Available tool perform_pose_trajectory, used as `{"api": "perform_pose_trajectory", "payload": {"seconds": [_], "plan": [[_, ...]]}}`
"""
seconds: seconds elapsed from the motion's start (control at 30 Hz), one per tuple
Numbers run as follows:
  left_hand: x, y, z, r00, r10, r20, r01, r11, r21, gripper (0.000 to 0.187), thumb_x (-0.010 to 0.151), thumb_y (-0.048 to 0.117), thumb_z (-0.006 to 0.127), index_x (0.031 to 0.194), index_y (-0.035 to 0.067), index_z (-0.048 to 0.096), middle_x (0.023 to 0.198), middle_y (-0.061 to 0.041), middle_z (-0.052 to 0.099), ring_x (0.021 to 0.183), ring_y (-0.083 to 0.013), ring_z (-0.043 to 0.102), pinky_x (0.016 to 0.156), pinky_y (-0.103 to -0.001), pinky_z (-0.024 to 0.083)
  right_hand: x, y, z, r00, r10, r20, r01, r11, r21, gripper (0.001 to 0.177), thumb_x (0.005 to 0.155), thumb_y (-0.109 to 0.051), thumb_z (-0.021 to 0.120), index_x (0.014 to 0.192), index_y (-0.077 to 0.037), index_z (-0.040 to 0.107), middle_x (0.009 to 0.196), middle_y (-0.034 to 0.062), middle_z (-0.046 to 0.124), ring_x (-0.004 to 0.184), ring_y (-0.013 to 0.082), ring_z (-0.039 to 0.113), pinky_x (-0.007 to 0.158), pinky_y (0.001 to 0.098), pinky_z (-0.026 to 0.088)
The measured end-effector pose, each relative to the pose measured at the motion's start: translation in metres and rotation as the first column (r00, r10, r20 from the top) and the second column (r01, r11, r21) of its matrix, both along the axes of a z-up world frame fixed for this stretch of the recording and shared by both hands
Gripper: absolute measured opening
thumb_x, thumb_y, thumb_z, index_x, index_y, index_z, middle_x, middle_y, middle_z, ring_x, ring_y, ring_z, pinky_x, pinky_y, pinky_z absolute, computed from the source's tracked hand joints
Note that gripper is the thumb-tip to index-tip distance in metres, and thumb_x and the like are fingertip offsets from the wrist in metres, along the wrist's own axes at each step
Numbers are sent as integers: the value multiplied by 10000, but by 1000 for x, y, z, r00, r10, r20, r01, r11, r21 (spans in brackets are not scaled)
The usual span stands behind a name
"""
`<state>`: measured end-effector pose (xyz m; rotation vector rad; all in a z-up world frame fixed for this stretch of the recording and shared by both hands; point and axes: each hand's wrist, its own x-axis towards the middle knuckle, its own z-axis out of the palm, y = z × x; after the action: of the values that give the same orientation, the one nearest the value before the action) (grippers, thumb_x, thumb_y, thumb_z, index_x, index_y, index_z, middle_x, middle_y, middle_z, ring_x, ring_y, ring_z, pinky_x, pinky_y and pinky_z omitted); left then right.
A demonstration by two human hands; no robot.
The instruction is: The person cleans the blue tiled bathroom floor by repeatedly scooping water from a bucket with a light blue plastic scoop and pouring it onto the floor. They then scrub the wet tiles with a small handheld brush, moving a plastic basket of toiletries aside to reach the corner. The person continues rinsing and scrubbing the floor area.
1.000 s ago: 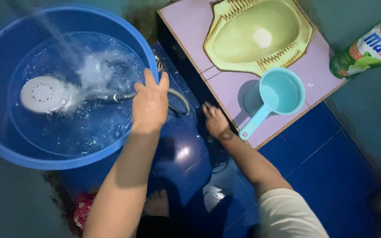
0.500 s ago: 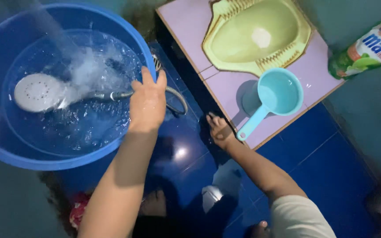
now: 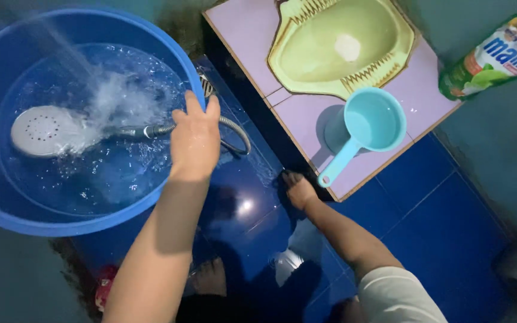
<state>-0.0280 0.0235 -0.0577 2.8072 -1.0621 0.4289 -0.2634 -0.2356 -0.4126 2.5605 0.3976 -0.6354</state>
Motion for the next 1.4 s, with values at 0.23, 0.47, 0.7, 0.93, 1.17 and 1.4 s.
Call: {"api": "perform_pose_trajectory", "payload": {"seconds": [0.23,0.47,0.7,0.93,1.17,1.4], "plan": [[4,-4,-4,999,35,-17,-35,999,1,463,920,12,666,1362,135,610,1367,-345,507,972,-504,652,481,-480,650,167,17,52,905,40,423,25,989,-148,378,915,-217,541,1223,-86,717,1666,168,311,1236,449,377,896,536,312],[5,-4,-7,995,31,-91,-30,999,12,447,950,1,615,1378,126,590,1389,-353,479,1010,-539,642,490,-487,671,109,28,18,985,68,162,-33,977,-210,438,950,-238,452,1285,-96,696,1640,190,357,1220,456,412,913,529,330],[7,-6,-16,997,45,-65,-47,999,-25,441,930,14,646,1355,123,599,1397,-348,485,1009,-552,621,494,-513,657,195,14,16,933,38,357,32,982,-188,460,953,-245,466,1341,-102,669,1659,159,337,1237,469,386,907,556,327],[5,-7,-7,999,31,15,-30,998,-54,375,950,40,645,1313,138,643,1342,-330,533,951,-506,653,509,-495,648,78,7,3,954,56,294,-36,997,-72,362,936,-172,497,1160,-21,738,1483,208,535,1358,459,352,1011,598,280],[8,-5,-19,999,24,32,-22,998,-51,356,963,72,652,1318,92,635,1334,-355,529,970,-538,647,531,-524,656,36,1,127,891,-57,451,25,997,76,397,983,-125,455,1303,17,643,1715,173,221,1128,389,404,868,498,301],[10,-7,-6,979,14,-203,-10,1000,17,415,994,21,616,1403,57,550,1425,-395,419,1117,-600,590,555,-536,662,-59,27,157,961,21,277,-17,1000,-17,258,899,-184,512,1002,-104,734,1444,129,559,1105,371,456,875,490,322]]}}
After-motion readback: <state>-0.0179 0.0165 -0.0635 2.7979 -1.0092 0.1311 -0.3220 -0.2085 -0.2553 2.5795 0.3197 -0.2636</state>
